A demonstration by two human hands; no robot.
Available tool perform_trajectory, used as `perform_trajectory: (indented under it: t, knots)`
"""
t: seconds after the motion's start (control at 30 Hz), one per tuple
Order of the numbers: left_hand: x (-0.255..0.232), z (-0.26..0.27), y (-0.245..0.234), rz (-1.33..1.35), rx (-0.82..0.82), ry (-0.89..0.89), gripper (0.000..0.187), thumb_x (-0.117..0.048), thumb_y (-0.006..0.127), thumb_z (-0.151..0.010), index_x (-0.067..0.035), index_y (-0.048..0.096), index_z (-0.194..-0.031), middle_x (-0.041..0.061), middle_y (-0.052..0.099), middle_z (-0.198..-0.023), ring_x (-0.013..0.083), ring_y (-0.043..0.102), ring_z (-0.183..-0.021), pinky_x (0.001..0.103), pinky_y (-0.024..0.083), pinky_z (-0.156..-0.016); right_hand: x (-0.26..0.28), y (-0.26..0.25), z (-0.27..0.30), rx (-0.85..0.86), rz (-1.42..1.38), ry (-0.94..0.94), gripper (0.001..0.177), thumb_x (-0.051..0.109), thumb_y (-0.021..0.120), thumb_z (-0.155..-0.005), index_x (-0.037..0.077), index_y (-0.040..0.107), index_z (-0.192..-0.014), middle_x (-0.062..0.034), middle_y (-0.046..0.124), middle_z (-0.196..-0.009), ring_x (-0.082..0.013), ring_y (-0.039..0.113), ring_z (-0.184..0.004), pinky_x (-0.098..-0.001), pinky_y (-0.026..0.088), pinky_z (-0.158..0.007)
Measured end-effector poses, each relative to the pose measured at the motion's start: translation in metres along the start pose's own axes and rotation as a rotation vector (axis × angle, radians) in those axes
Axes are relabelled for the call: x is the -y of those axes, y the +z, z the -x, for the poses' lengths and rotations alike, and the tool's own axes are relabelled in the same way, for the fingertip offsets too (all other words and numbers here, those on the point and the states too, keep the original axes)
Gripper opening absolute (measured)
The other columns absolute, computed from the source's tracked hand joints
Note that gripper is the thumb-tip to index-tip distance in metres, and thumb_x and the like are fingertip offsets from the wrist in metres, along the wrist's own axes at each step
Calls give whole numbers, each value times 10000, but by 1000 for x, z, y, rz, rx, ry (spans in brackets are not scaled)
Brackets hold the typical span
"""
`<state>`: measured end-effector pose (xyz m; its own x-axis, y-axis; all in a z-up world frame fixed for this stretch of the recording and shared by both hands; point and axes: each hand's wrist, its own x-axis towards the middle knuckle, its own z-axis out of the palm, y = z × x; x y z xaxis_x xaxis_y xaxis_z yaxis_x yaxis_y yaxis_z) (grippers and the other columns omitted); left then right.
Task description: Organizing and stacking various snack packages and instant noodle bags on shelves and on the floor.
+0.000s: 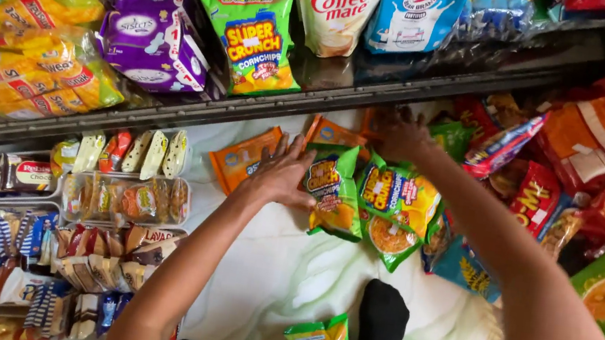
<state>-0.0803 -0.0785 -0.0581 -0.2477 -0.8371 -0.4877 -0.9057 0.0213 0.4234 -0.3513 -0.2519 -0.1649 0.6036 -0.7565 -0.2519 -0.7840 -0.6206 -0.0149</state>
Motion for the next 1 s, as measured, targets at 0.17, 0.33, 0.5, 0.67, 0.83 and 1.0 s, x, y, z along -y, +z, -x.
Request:
perform_trajectory:
  t: [0.17, 0.33, 0.5, 0.67, 0.83, 1.0]
  knots:
    - [-18, -18, -8, -79, 31, -11, 909, -401, 848, -773, -79, 416, -1505, 207, 116, -1680, 489, 180, -1500, 724, 231, -1136, 25, -23, 11, 310, -33, -1, 591, 665, 521, -949, 304, 618, -1407, -181, 460, -1582, -369, 506, -1395, -723, 178, -1205]
    - [-50, -47, -12, -68, -59, 13, 473, -355, 690, -944, -80, 604, -1319, 172, 531, -1459, 387, 471, -1404, 586, 443, -1091, 32, 6, 38, 11, 38, -150, 356, 427, 564, -1001, 147, 706, -1170, -124, 736, -1135, -320, 692, -1077, -693, 294, -1179]
    - [-57, -86, 22, -62, -83, -64, 411, -322, 657, -933, -91, 636, -1272, 199, 588, -1351, 415, 530, -1282, 549, 458, -1036, 36, -23, 66, -276, -173, -380, 207, 295, 606, -915, 136, 733, -950, -90, 734, -1003, -314, 720, -999, -630, 402, -1082]
    - [-68, -84, 16, -48, -33, -107, 313, -232, 620, -903, -58, 738, -1136, 213, 682, -1246, 401, 656, -1163, 498, 527, -981, 24, -83, 97, -238, -588, -465, 198, 228, 630, -942, 77, 721, -1029, -143, 700, -1024, -372, 682, -956, -487, 526, -851]
    - [-83, -115, -1, 63, -64, 70, 299, -248, 622, -901, -77, 732, -1120, 225, 703, -1161, 394, 668, -1113, 514, 518, -958, -42, -83, 120, -597, -5, -9, 356, 207, 712, -755, 168, 719, -1110, -111, 697, -1065, -364, 605, -1094, -563, 408, -1073]
    - [-121, -169, 0, -60, -49, 225, 282, -216, 665, -890, -16, 752, -1069, 269, 697, -1124, 423, 675, -1089, 520, 540, -929, -66, -88, 123, -420, -7, 65, 388, 209, 705, -744, 149, 689, -1127, -48, 704, -1175, -339, 567, -1218, -626, 330, -1045]
